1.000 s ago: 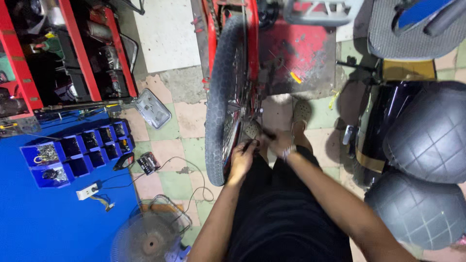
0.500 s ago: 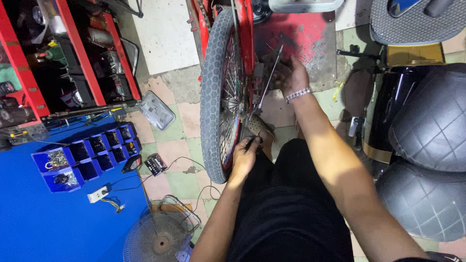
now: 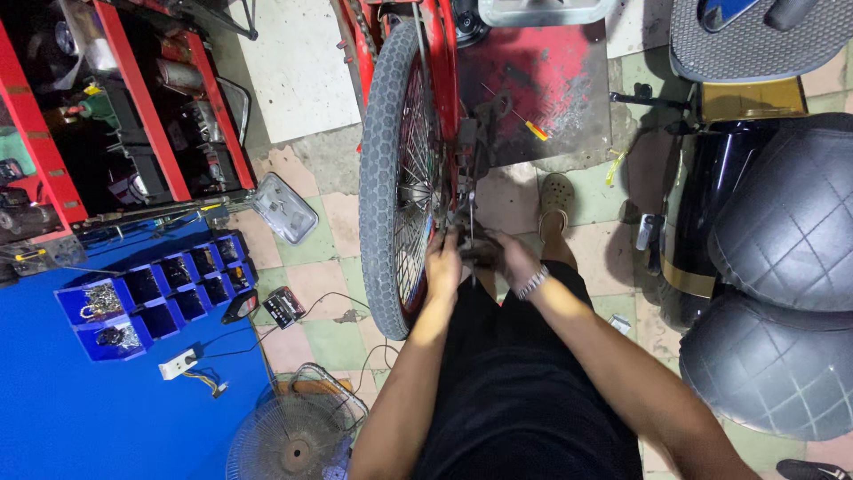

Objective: The person works on the rear wheel of a red motorcycle using a wrench and pliers. They rotate the wheel and use the tools to tighten or loosen components on the axle and hub assembly.

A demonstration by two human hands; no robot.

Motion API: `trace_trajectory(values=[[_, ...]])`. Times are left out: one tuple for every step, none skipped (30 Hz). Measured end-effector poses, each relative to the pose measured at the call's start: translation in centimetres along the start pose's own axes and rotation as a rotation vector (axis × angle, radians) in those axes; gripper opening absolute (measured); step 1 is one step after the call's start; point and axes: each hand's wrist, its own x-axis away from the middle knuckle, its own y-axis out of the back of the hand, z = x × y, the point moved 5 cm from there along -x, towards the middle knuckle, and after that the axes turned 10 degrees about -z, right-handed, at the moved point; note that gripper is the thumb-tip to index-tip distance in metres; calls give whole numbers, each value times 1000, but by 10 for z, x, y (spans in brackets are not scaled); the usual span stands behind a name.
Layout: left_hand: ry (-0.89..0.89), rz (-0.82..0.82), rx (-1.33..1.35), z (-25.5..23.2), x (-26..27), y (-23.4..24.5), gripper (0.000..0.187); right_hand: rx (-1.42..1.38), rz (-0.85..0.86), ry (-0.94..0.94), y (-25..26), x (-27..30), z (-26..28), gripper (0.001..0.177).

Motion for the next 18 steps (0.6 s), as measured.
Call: trace_trajectory(values=[[-55, 27, -42, -2, -3, -5, 31, 158, -24, 133, 2, -16, 6, 43], [-112, 52, -82, -7, -7, -11, 31, 319, -45, 269, 2, -29, 19, 43], [-23, 76, -33, -4, -10, -18, 30, 481, -100, 297, 4, -40, 30, 45], [68, 98, 14, 0, -10, -24, 28, 641, -153, 319, 5, -49, 41, 46], [160, 120, 60, 4, -9, -29, 27, 979, -186, 494, -2, -54, 59, 41], [136, 106, 81, 3, -11, -34, 25, 1319, -221, 672, -10, -56, 74, 35], [113, 93, 101, 2, -13, -37, 24, 1449, -237, 739, -17, -59, 85, 37], [90, 79, 123, 2, -13, -40, 23, 1581, -251, 806, -23, -61, 94, 40], [51, 70, 75, 2, -12, -40, 26, 1713, -263, 874, -28, -60, 99, 42], [8, 60, 28, 2, -12, -39, 28, 1634, -270, 921, -31, -58, 105, 42], [-34, 50, -20, 3, -12, -38, 31, 1553, -276, 965, -34, -56, 107, 41], [-139, 12, -223, 1, -11, -38, 37, 1474, -286, 1008, -32, -53, 110, 41], [-243, -27, -426, -1, -10, -38, 43, 1395, -269, 1009, -30, -51, 109, 41], [-344, -68, -630, -3, -7, -37, 49, 1316, -247, 1007, -26, -46, 106, 42], [-398, -49, -617, -5, -5, -39, 57, 1238, -225, 1003, -23, -43, 102, 42], [-448, -31, -604, -6, -3, -40, 64, 1188, -196, 932, -19, -40, 95, 37], [-499, -13, -592, -7, 0, -40, 72, 1138, -168, 861, -15, -36, 89, 32], [-471, 37, -620, -5, 1, -41, 70, 1089, -143, 791, -10, -31, 84, 27]])
